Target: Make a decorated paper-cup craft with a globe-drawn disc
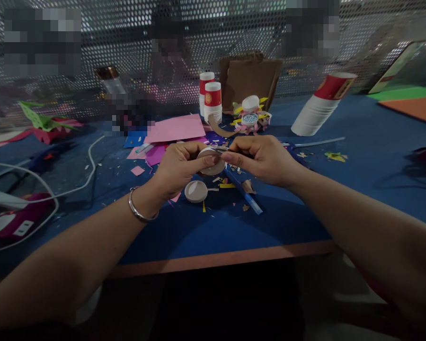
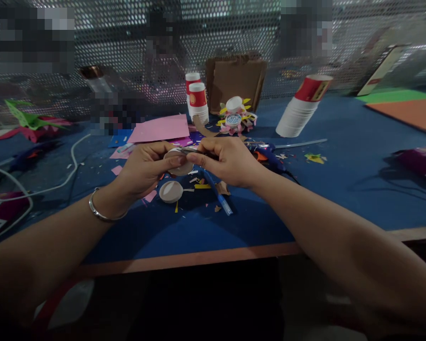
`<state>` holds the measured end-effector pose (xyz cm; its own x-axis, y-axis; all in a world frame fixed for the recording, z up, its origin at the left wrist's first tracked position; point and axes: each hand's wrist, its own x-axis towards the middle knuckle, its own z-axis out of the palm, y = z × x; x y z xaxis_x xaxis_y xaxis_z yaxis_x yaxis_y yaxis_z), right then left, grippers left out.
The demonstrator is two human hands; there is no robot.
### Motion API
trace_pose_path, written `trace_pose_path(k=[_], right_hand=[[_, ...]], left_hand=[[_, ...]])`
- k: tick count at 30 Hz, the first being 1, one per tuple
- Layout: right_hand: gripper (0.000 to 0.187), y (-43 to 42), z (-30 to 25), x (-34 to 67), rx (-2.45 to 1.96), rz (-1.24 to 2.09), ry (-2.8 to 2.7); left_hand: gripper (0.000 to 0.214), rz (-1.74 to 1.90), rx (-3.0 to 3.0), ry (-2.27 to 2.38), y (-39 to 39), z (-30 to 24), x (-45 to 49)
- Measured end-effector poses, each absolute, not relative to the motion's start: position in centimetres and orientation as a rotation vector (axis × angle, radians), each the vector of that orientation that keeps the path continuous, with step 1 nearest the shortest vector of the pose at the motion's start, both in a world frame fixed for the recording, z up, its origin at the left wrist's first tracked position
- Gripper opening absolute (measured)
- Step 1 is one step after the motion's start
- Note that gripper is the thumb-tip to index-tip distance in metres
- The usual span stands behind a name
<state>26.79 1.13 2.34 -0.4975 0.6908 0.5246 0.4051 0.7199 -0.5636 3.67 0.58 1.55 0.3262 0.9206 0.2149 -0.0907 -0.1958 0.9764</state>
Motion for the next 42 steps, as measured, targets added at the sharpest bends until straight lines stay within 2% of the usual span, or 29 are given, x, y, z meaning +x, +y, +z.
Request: trace_pose_path(k=[4,14,31,42], right_hand=[[0.045,1.3,2.2,26.8,-0.846,0.520,-2.144],[0.063,1.1,2.7,26.6,-0.848,0.666,-2.129],[0.064,1.2,2.6,26.5,-0.930,0.839,-1.917],[0.063,0.7,2.5,25.7,-0.859,1.208,-1.675]], left_hand=[[0.034,1.104,1.424,0.803,0.6,1.7,3.7],[0.036,1.088,1.372,0.798,0.4,2.1,4.1],[0.038,1.106,1.393,0.775,0.4,1.9,4.0],[0.040,1.155,1.131,0.736,0.4,1.9,4.4]])
